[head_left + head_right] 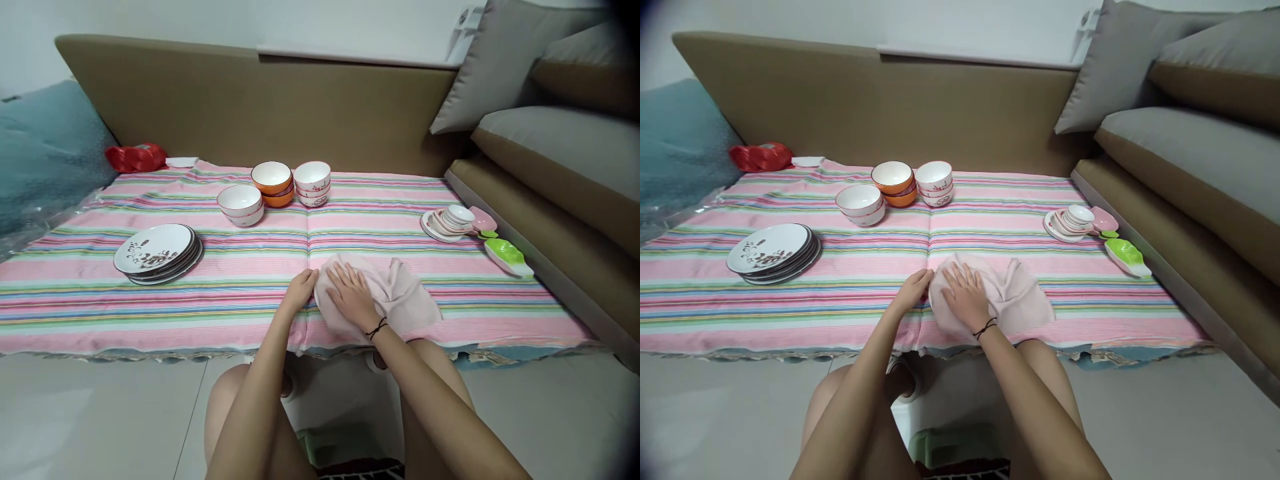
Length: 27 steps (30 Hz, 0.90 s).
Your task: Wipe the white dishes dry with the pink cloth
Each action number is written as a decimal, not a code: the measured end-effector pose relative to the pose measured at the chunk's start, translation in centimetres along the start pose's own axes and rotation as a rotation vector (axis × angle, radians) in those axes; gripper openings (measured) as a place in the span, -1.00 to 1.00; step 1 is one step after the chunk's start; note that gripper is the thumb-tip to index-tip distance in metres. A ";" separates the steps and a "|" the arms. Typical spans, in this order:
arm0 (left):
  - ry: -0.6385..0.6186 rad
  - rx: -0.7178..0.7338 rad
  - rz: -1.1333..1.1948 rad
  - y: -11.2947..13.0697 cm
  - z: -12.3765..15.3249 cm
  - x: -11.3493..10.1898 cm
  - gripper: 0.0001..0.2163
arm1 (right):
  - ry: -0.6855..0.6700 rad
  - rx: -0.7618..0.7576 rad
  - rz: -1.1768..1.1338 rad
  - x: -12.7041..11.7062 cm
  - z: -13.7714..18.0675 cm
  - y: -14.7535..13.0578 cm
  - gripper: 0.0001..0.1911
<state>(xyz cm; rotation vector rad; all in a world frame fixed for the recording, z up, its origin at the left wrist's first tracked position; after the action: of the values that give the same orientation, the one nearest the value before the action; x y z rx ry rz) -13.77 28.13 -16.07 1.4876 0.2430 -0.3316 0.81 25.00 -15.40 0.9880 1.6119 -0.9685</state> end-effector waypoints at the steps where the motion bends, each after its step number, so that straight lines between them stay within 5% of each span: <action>1: -0.023 -0.006 0.027 -0.1 0.1 -0.1 -0.62 | 0.022 0.021 0.005 -0.1 0.0 0.3 -0.46; 8: -0.099 -0.040 0.149 0.0 0.5 -0.3 -0.57 | 0.052 0.112 0.069 -0.7 3.0 1.5 -0.45; 13: -0.068 -0.028 0.111 -0.1 0.1 0.1 -0.57 | -0.013 0.045 0.050 -0.3 4.4 -0.1 -0.44; 20: 0.051 0.002 -0.007 0.7 -0.5 0.1 -0.63 | 0.023 -0.029 0.015 -0.1 2.0 -2.4 -0.44; 27: 0.043 -0.036 0.036 0.4 -0.4 0.1 -0.60 | 0.051 -0.055 -0.017 -0.6 0.0 -0.5 -0.44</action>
<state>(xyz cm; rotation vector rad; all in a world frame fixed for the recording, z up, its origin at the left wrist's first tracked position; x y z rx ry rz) -13.50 28.54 -15.77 1.4627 0.2550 -0.2655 0.42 24.73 -14.71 0.9703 1.6826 -0.9122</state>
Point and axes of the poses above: each hand's wrist, its own z-axis away from the middle knuckle, its own x-axis out of the palm, y = z × x, the point moved 5 cm from there along -z, towards the middle knuckle, and after that the axes turned 5 degrees about y, right-handed, at the moved point
